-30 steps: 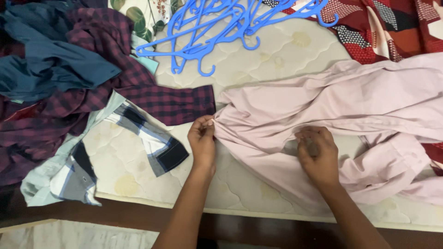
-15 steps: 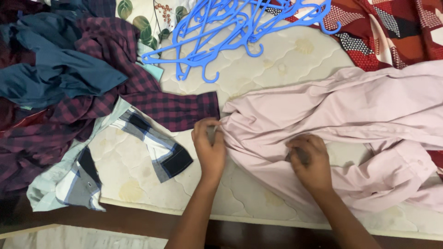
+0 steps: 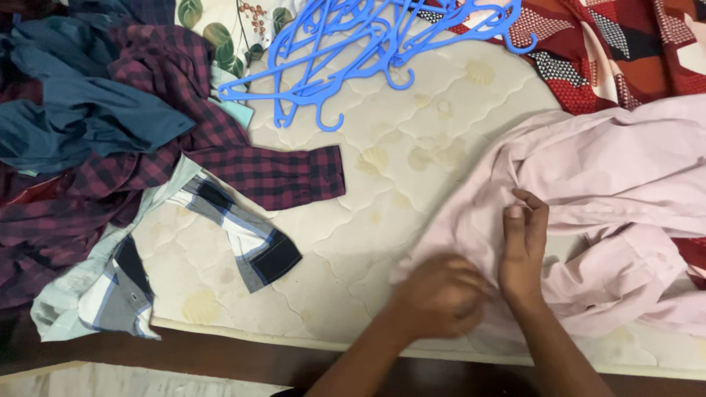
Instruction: The person buttons a light pink shirt, places it on a blue hanger, and hangs it in a wardrobe. The person handles the shirt and hanger by hand.
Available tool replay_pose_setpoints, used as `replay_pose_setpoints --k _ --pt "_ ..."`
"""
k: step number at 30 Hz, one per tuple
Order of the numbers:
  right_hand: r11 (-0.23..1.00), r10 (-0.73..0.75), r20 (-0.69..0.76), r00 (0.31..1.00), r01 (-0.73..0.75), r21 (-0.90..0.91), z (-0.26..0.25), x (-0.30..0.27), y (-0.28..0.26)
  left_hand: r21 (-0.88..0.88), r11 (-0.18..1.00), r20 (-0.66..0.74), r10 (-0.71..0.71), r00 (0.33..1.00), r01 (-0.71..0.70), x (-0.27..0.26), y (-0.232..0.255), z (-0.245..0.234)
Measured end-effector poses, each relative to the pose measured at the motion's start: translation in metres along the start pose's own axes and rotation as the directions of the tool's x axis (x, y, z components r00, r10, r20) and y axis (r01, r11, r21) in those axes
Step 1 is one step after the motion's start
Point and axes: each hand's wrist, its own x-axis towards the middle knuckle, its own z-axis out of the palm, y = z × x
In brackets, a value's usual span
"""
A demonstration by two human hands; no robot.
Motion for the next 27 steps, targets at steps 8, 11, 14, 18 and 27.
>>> replay_pose_setpoints --k 8,11,14,18,27 --pt "0.970 -0.122 0.182 0.976 0.156 -0.187 -0.012 0.009 0.013 0.082 0.987 -0.089 -0.132 0.987 0.139 0.001 -0.018 0.000" --pt "0.982 -0.011 0.171 0.985 0.043 -0.183 -0.016 0.009 0.009 0.208 0.952 -0.268 -0.163 0.950 0.222 -0.002 -0.050 -0.017" --pt "0.983 0.057 0.173 0.983 -0.025 -0.182 -0.012 0.019 0.008 0.715 0.658 -0.224 -0.104 0.969 0.235 0.000 -0.100 -0.053" --pt "0.984 0.090 0.187 0.978 -0.059 -0.166 -0.019 0.017 0.010 0.916 0.400 0.022 -0.150 0.988 0.040 -0.029 -0.156 -0.164" --pt "0.993 0.109 0.259 0.960 -0.094 -0.069 -0.023 0.022 0.018 0.908 -0.272 -0.413 -0.706 0.576 0.318 -0.027 -0.122 -0.321"
